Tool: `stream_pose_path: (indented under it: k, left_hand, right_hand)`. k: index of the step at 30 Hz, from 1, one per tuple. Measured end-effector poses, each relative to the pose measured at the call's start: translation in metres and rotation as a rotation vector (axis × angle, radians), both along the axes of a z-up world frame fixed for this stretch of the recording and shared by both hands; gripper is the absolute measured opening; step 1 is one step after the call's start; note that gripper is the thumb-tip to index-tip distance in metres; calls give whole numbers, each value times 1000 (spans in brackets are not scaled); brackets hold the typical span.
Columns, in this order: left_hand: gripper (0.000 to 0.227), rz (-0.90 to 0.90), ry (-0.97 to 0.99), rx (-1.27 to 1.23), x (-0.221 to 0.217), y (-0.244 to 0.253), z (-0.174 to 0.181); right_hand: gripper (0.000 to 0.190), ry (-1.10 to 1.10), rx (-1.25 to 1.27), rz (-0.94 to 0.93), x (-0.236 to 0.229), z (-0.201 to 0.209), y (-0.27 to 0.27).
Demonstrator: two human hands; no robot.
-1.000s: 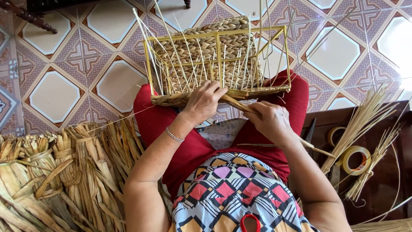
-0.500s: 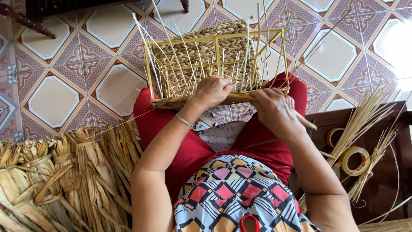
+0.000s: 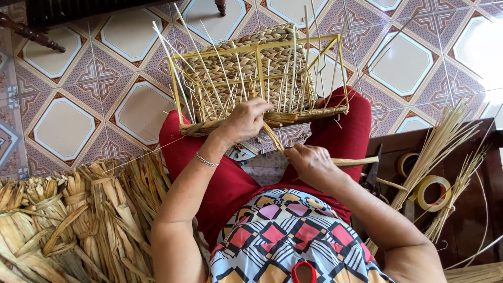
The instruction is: The person weaves straw strips into a basket frame by hand, trims excess strands with scissors, turns the frame over, and weaves straw fibers along the edges of the frame.
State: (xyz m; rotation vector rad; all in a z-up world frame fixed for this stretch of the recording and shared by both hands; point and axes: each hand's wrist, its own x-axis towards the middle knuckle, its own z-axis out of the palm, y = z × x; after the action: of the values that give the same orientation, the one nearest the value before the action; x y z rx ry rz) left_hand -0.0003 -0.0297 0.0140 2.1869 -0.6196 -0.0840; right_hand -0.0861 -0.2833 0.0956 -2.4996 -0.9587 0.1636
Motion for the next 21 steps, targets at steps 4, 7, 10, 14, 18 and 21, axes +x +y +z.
stream_pose_path:
  k: [4, 7, 10, 14, 18, 21]
  left_hand:
    - [58, -175, -94, 108, -8, 1, 28]
    - [82, -151, 95, 120, -14, -2, 69]
    - [76, -130, -67, 195, -16, -6, 45]
    - [73, -92, -72, 362, -18, -7, 28]
    - [64, -30, -79, 50, -23, 2, 28]
    - [41, 101, 48, -146, -45, 20, 40]
  right_hand:
    - [18, 45, 78, -13, 0, -7, -3]
    - [11, 30, 162, -107, 8, 14, -12]
    - [21, 19, 213, -94, 12, 32, -12]
    - [22, 163, 145, -77, 17, 39, -6]
    - [32, -114, 230, -112, 30, 34, 8]
    - [33, -245, 235, -122, 41, 19, 21]
